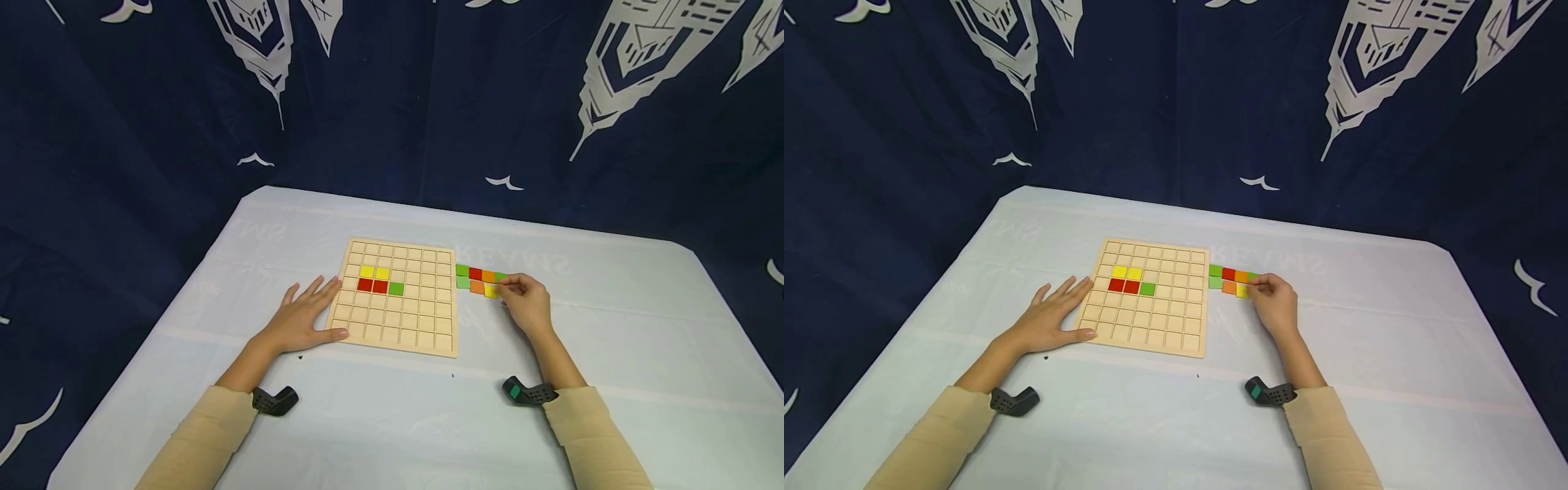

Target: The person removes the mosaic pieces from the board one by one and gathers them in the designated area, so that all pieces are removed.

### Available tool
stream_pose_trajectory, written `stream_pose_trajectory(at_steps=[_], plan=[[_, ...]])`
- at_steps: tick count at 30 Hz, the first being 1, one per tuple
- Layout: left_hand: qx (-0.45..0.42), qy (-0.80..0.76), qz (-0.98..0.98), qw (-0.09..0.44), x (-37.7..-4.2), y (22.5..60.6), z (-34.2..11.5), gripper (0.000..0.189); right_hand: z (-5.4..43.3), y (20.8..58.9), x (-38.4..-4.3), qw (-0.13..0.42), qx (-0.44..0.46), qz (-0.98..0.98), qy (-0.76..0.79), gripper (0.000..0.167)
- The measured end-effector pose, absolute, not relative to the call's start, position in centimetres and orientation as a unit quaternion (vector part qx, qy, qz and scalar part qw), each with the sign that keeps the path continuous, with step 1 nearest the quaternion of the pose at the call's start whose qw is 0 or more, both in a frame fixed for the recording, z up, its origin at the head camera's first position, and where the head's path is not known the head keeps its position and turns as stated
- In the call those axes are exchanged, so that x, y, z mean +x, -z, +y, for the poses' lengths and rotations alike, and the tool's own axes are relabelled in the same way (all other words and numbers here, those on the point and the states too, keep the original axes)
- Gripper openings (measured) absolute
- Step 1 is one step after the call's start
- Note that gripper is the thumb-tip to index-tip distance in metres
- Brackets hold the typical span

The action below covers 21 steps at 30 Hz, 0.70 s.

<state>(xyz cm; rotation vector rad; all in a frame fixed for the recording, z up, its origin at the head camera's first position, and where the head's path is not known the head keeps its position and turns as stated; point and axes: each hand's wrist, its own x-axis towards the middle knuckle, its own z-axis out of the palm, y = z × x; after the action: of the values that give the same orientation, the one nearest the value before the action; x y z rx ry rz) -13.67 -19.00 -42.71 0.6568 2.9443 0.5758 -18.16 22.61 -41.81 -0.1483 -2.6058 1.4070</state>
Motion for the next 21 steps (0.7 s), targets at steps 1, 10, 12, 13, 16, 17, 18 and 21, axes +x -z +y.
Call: stream_pose_trajectory(at_steps=[1, 10, 12, 13, 16, 17, 18, 21], plan=[[0.213, -0.187, 0.958, 0.036, -13.7, 42.7, -19.0, 0.097, 22.4, 41.8, -18.2, 0.087, -0.045, -0.876, -0.473, 0.013], [0.209, -0.187, 0.959, 0.039, -13.8, 42.6, -18.9, 0.097, 19.8, 41.2, -18.7, 0.064, 0.009, -0.860, -0.505, 0.014], [0.208, -0.185, 0.960, 0.040, -13.7, 42.6, -18.9, 0.097, 19.1, 41.2, -18.9, 0.062, 0.015, -0.859, -0.508, 0.012], [0.207, -0.185, 0.960, 0.041, -13.7, 42.6, -18.9, 0.097, 18.7, 41.2, -18.9, 0.061, 0.018, -0.860, -0.507, 0.012], [0.205, -0.186, 0.960, 0.042, -13.7, 42.6, -18.9, 0.098, 17.6, 41.3, -19.0, 0.059, 0.025, -0.865, -0.498, 0.010], [0.205, -0.186, 0.960, 0.042, -13.7, 42.6, -18.9, 0.098, 17.3, 41.3, -19.1, 0.059, 0.029, -0.866, -0.496, 0.010], [0.204, -0.186, 0.960, 0.042, -13.7, 42.6, -18.9, 0.098, 16.9, 41.3, -19.1, 0.058, 0.033, -0.866, -0.496, 0.009], [0.204, -0.183, 0.961, 0.042, -13.7, 42.7, -18.9, 0.098, 15.9, 41.3, -19.3, 0.053, 0.047, -0.861, -0.504, 0.009]])
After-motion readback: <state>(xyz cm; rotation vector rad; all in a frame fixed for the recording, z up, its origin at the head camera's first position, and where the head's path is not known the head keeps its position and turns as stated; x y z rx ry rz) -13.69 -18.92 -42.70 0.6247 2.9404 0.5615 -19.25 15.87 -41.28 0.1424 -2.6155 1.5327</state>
